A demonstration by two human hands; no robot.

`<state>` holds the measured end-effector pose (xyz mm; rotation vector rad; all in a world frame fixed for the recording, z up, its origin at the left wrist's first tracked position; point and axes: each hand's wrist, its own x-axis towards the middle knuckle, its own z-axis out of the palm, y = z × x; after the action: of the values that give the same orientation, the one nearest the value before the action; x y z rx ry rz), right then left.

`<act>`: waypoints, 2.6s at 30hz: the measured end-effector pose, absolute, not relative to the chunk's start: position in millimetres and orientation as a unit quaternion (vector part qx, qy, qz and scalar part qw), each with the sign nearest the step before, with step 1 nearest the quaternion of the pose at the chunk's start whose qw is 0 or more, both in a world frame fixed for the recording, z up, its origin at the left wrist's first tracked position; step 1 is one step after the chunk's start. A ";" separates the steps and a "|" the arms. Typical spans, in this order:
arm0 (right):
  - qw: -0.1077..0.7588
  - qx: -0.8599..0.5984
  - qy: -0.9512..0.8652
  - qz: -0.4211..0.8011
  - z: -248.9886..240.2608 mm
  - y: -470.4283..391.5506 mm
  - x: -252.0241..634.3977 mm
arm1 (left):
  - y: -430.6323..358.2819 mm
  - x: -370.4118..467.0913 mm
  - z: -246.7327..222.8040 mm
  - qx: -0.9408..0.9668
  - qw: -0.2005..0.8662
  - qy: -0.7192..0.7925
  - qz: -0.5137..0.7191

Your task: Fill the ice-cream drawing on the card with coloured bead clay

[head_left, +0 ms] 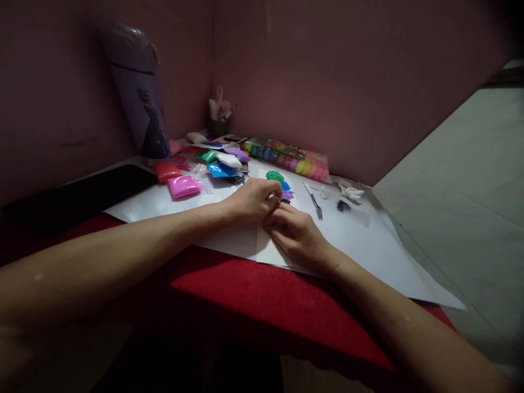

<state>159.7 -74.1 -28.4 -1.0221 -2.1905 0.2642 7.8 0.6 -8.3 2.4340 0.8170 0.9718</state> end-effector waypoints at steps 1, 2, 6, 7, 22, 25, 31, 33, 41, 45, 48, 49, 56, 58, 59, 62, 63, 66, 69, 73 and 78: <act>0.347 -0.394 -0.845 0.101 -28.3 -74.1 159.6 | 0.6 7.7 -8.2 0.870 0.196 0.291 0.347; 0.347 -0.394 -0.845 0.100 -28.3 -74.2 159.7 | 0.7 7.6 -8.2 0.870 0.195 0.291 0.347; 0.348 -0.393 -0.845 0.100 -28.4 -74.3 160.2 | 0.7 7.5 -8.4 0.871 0.193 0.291 0.346; 0.347 -0.393 -0.845 0.100 -28.3 -74.3 160.3 | 0.8 7.6 -8.6 0.871 0.191 0.290 0.347; 0.341 -0.397 -0.846 0.098 -28.4 -75.0 160.3 | 1.4 7.9 -10.1 0.871 0.182 0.285 0.355; 0.341 -0.398 -0.846 0.098 -27.8 -74.9 160.2 | 1.5 7.9 -10.2 0.871 0.185 0.286 0.355; 0.342 -0.397 -0.846 0.101 -26.5 -75.3 159.5 | 2.3 8.1 -11.2 0.867 0.192 0.285 0.360; 0.342 -0.399 -0.845 0.100 -26.8 -75.4 159.5 | 2.3 8.1 -11.5 0.867 0.191 0.287 0.359; 0.356 -0.396 -0.838 0.122 -30.2 -74.4 160.5 | -0.5 7.5 -8.4 0.867 0.200 0.287 0.354; 0.369 -0.394 -0.830 0.138 -30.8 -72.8 160.1 | 0.8 7.1 -8.7 0.869 0.203 0.273 0.359; 0.372 -0.396 -0.826 0.148 -30.4 -72.0 159.6 | 1.8 7.0 -9.6 0.864 0.222 0.271 0.363; 0.372 -0.397 -0.825 0.150 -30.1 -72.0 159.5 | 1.6 7.2 -9.4 0.859 0.237 0.272 0.363; 0.405 -0.426 -0.796 0.146 -30.4 -75.2 158.5 | -5.6 10.3 0.9 0.773 0.437 0.307 0.344; 0.434 -0.463 -0.762 0.131 -31.2 -75.2 159.0 | -6.7 10.9 4.2 0.746 0.478 0.315 0.341; 0.452 -0.482 -0.741 0.119 -31.4 -74.7 159.4 | -6.9 11.1 5.3 0.734 0.493 0.320 0.342; 0.496 -0.523 -0.688 0.083 -31.1 -72.0 161.1 | -6.9 11.7 5.4 0.712 0.526 0.319 0.339; 0.501 -0.526 -0.683 0.082 -30.8 -71.2 161.5 | -7.0 12.0 4.4 0.712 0.532 0.315 0.335; 0.474 -0.517 -0.707 0.089 -30.8 -70.1 161.6 | -7.6 13.5 -0.3 0.725 0.525 0.307 0.323; 0.468 -0.511 -0.715 0.097 -32.7 -70.6 160.8 | -8.2 14.7 -4.0 0.739 0.514 0.298 0.317; 0.488 -0.504 -0.702 0.119 -35.5 -70.4 160.6 | -8.1 14.2 -3.1 0.745 0.510 0.289 0.319; 0.493 -0.510 -0.698 0.099 -35.1 -70.0 161.0 | -4.6 11.7 -2.6 0.728 0.513 0.334 0.309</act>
<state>161.0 -70.0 -35.1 -1.2384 -1.6924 0.2391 11.7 -4.6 -2.6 1.7509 0.8028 0.7430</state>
